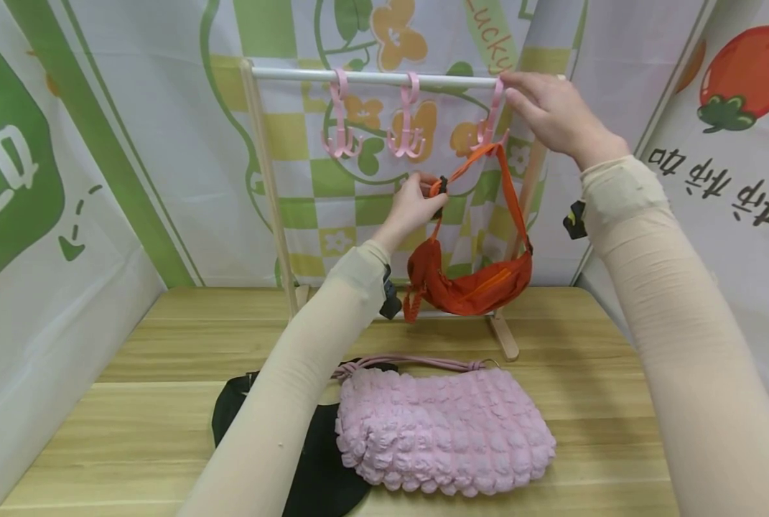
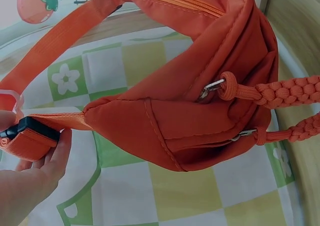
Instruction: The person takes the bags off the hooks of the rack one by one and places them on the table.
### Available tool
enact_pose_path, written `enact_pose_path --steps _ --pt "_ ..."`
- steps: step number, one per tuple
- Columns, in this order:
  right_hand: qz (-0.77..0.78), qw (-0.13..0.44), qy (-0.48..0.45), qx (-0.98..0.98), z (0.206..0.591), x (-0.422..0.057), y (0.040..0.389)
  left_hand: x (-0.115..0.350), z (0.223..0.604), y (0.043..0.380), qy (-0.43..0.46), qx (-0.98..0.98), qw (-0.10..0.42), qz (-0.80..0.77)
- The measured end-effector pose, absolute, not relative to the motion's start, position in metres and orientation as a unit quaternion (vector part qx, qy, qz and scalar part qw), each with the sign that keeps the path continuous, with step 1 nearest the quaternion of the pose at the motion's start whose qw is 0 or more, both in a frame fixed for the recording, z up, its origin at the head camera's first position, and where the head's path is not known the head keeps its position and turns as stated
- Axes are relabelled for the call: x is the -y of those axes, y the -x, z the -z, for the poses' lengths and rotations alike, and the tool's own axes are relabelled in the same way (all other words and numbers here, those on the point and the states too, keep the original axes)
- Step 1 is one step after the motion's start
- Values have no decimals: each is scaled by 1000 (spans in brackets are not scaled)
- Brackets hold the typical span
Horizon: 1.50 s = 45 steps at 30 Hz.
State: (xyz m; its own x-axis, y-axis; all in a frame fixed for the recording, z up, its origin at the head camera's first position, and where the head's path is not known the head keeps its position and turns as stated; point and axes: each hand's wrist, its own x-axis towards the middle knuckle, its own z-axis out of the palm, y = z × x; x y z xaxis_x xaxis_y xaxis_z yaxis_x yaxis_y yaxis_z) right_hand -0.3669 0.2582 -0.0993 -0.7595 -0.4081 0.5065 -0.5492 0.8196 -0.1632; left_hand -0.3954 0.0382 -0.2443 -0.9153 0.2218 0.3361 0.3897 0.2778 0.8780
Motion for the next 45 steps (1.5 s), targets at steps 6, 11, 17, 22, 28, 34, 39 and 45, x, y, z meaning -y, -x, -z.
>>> enact_pose_path --steps 6,11,17,22,28,34,39,45 --pt "-153 234 -259 925 100 -258 367 -39 244 395 188 783 64 589" --pt "-154 232 -259 925 100 -258 367 -40 245 396 198 775 48 599" --pt "-155 230 -258 925 99 -257 367 -39 243 394 205 773 36 599" --pt "-155 235 -260 924 98 -258 368 -40 238 393 201 770 30 605" --pt "-158 235 -258 924 98 -260 369 -41 232 390 203 756 23 622" --pt "-153 241 -257 923 98 -260 369 -42 228 389 205 746 15 633" --pt "-157 245 -255 922 98 -259 368 -44 222 389 208 742 4 638" --pt "-158 250 -258 920 98 -259 368 -46 214 387 221 729 2 648"
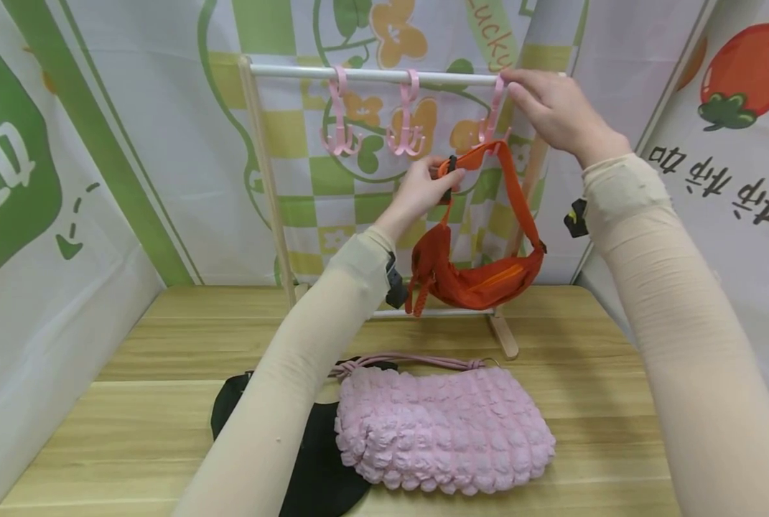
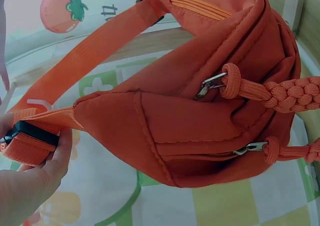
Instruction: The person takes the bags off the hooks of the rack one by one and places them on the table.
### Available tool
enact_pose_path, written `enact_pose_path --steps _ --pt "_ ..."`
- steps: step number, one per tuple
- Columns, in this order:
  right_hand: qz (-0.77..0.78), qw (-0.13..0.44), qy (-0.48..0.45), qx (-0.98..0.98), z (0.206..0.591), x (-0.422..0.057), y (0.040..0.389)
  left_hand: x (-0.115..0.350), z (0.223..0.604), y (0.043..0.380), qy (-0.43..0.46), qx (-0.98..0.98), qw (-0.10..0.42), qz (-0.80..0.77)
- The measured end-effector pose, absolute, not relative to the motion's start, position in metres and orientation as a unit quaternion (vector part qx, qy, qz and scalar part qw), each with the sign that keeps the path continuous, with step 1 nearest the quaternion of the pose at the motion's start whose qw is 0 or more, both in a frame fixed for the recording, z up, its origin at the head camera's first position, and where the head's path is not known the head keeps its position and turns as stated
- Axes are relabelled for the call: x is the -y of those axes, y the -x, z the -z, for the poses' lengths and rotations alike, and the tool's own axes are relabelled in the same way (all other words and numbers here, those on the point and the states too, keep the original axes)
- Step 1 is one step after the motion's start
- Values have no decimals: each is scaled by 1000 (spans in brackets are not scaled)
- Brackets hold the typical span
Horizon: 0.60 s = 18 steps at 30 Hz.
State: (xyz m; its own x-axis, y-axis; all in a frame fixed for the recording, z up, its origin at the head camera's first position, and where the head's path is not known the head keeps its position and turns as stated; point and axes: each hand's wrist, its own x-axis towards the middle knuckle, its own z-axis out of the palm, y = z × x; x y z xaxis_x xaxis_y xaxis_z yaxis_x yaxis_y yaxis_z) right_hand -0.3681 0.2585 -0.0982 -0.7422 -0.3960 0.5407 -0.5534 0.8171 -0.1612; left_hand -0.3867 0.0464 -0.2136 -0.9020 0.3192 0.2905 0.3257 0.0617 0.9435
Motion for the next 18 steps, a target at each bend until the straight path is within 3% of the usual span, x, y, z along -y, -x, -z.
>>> enact_pose_path --steps 18 --pt "-163 242 -255 922 98 -259 367 -60 202 376 199 675 24 710"
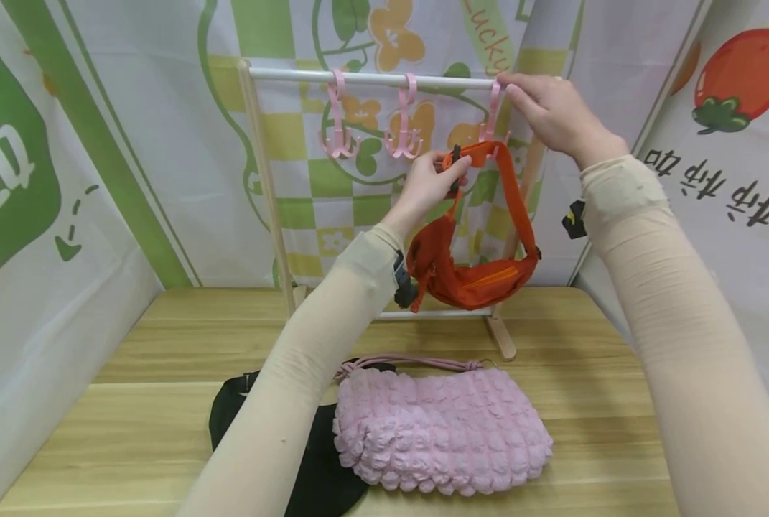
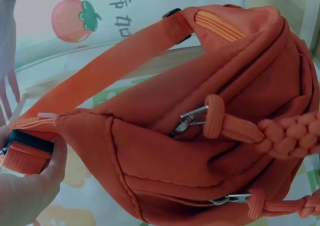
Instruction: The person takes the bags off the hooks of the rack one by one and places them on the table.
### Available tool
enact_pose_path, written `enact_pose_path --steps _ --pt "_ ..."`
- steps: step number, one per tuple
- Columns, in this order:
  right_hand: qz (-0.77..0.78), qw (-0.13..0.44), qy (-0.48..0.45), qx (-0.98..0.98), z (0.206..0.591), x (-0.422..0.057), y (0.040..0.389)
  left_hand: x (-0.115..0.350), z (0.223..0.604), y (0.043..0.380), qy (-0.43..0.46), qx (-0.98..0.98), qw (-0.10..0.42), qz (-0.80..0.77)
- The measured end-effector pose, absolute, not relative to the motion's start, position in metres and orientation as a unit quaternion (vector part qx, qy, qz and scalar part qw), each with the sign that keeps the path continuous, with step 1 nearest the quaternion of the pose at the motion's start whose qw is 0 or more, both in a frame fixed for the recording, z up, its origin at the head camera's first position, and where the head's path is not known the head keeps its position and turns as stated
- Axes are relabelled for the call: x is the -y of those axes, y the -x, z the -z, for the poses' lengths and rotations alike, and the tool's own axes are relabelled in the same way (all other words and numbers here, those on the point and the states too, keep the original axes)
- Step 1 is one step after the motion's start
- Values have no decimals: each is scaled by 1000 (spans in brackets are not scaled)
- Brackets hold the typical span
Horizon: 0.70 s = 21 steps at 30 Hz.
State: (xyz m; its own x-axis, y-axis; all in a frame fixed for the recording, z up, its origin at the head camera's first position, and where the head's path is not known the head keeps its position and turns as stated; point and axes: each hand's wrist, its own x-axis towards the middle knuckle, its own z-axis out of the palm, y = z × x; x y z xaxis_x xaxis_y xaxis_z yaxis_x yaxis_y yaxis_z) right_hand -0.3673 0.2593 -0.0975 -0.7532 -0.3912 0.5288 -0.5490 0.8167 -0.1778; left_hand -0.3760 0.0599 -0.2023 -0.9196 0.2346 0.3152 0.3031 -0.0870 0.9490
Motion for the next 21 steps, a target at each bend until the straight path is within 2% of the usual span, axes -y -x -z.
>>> enact_pose_path --steps 11,21 --pt "-167 240 -249 923 99 -260 368 -63 193 374 201 665 23 719" --pt "-167 242 -249 923 99 -260 366 -66 180 370 192 685 51 701"
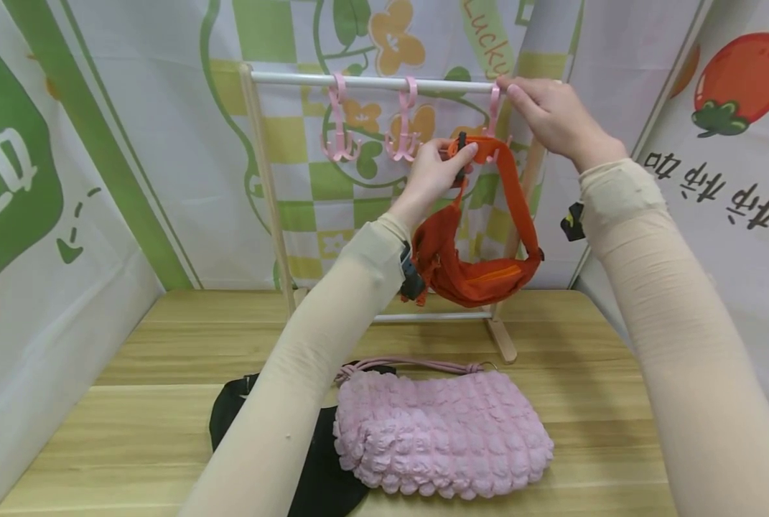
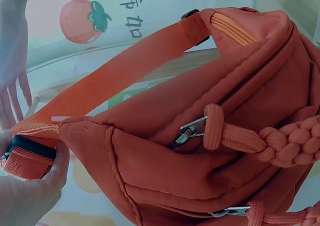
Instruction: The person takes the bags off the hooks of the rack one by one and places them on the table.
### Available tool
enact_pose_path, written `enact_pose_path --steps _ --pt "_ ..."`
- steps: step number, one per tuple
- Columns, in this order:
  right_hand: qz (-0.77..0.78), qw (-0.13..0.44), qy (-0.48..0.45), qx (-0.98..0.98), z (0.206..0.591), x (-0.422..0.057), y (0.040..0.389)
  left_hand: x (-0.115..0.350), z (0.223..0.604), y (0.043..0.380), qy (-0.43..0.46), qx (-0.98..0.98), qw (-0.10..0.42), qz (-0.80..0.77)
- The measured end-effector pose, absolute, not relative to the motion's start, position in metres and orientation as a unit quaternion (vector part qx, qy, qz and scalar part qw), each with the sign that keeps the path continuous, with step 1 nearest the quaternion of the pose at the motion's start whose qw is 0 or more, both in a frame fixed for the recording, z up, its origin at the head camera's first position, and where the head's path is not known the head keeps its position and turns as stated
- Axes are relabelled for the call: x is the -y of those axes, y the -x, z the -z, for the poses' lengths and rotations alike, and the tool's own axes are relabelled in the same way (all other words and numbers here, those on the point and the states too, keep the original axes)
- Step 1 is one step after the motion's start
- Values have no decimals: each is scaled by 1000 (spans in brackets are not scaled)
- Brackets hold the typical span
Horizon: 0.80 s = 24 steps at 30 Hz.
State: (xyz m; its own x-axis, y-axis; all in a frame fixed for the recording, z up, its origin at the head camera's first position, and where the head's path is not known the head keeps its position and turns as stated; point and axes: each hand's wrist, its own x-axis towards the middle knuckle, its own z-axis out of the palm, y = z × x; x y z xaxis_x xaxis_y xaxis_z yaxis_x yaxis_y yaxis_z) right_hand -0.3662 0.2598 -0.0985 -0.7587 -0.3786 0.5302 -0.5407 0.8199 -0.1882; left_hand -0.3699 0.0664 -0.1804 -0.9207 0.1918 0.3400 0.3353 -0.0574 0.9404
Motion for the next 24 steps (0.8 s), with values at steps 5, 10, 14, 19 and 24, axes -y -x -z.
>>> enact_pose_path --steps 5,10,14,19,24 --pt "-167 244 -252 922 98 -260 366 -68 177 370 194 692 62 692" --pt "-170 245 -251 921 98 -260 367 -69 175 367 196 696 67 687" --pt "-172 245 -250 921 98 -260 367 -68 172 366 197 701 62 683" --pt "-169 252 -257 918 97 -260 367 -67 169 365 210 711 73 667" --pt "-164 253 -264 916 97 -260 367 -67 173 364 219 741 105 626"
